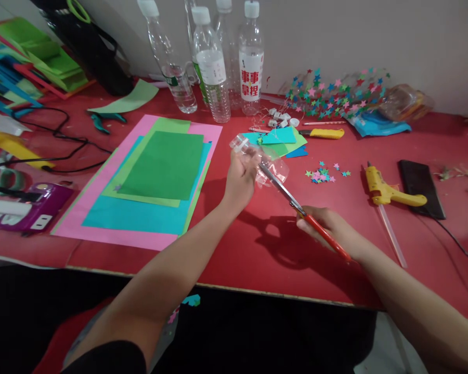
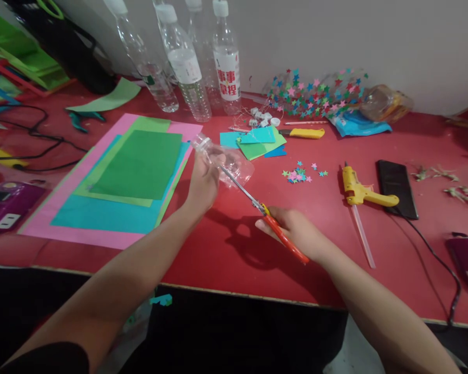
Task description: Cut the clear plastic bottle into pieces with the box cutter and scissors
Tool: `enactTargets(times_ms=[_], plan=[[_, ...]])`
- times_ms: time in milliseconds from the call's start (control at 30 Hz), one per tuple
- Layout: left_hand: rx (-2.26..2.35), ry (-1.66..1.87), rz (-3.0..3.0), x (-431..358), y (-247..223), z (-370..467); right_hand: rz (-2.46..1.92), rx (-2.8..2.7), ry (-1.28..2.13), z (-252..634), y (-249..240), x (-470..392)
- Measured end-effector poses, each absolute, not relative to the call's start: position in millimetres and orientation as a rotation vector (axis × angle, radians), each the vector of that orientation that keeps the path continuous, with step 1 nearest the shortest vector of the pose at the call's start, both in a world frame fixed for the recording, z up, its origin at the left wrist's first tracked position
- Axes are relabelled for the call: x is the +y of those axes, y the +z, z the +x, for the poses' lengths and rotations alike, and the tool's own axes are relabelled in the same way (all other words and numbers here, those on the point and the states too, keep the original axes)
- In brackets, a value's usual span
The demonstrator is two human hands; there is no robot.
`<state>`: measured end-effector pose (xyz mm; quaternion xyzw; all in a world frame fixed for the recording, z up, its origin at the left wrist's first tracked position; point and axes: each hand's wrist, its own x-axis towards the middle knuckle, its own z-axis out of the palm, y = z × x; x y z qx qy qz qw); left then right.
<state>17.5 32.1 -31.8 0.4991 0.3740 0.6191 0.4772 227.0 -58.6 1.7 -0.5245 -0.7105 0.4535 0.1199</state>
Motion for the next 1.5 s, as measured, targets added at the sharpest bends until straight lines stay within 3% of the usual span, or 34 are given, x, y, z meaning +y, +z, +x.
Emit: enactTargets(times_ms=[333,1500], plan=[[0.946,1.562,1.278,34.8,-32.9,16.4,-1.601,-2.062,1.233,224.7,4.5,-56.4],[0.992,1.526,1.754,36.1,-46.7,11.7,-1.554,-1.854,1.461,225.2,-1.3,-61.7]])
